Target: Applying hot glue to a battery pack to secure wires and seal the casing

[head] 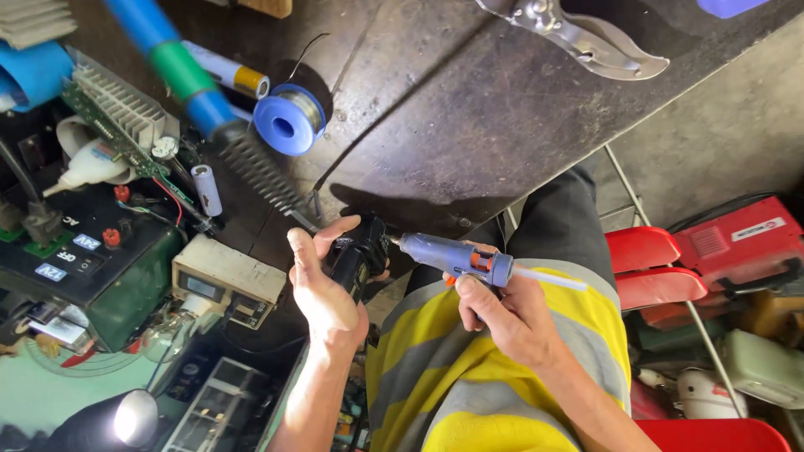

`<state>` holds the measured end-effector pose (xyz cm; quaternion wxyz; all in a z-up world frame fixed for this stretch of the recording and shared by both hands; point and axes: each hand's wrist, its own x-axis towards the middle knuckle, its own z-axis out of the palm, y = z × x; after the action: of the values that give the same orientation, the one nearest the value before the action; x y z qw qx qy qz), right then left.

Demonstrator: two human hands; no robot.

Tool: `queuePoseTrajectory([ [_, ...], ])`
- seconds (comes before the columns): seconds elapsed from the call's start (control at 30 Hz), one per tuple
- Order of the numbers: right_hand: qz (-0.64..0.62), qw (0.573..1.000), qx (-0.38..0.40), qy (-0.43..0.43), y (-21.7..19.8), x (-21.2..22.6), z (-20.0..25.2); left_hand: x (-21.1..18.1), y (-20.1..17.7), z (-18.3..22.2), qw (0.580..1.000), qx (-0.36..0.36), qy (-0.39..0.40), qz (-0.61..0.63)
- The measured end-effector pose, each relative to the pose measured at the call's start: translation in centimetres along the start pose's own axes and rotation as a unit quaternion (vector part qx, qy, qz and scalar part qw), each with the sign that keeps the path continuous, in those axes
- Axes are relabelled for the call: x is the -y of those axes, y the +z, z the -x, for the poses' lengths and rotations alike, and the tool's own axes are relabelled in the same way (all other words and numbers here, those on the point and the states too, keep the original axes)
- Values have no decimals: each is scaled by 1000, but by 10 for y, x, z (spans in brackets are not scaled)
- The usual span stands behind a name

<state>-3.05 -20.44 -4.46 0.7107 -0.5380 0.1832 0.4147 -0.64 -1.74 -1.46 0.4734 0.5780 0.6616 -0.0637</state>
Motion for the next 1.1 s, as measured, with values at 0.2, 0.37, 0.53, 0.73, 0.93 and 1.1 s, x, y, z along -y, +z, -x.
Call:
queuePoseTrajectory([
  [0.2, 70, 993, 4, 92, 10, 13, 6, -1, -4, 3, 999, -13, -27, 42],
  [0.37, 116, 989, 4, 90, 21, 46, -7, -6, -11, 3, 1000, 3, -23, -16],
  [0.53, 134, 988, 21, 71, 21, 48, -9, -10, -15, 5, 999, 17, -37, -9],
  [0.73, 126, 988, 56, 62, 20, 42, -9, -8, -18, 3, 999, 17, -44, -3],
  [0.93, 124, 988, 45, 76, 22, 39, -10, -6, -18, 2, 999, 15, -46, -8],
  [1.1, 114, 991, 26, 59, 21, 40, -6, -8, -17, 3, 999, 14, -42, -14],
])
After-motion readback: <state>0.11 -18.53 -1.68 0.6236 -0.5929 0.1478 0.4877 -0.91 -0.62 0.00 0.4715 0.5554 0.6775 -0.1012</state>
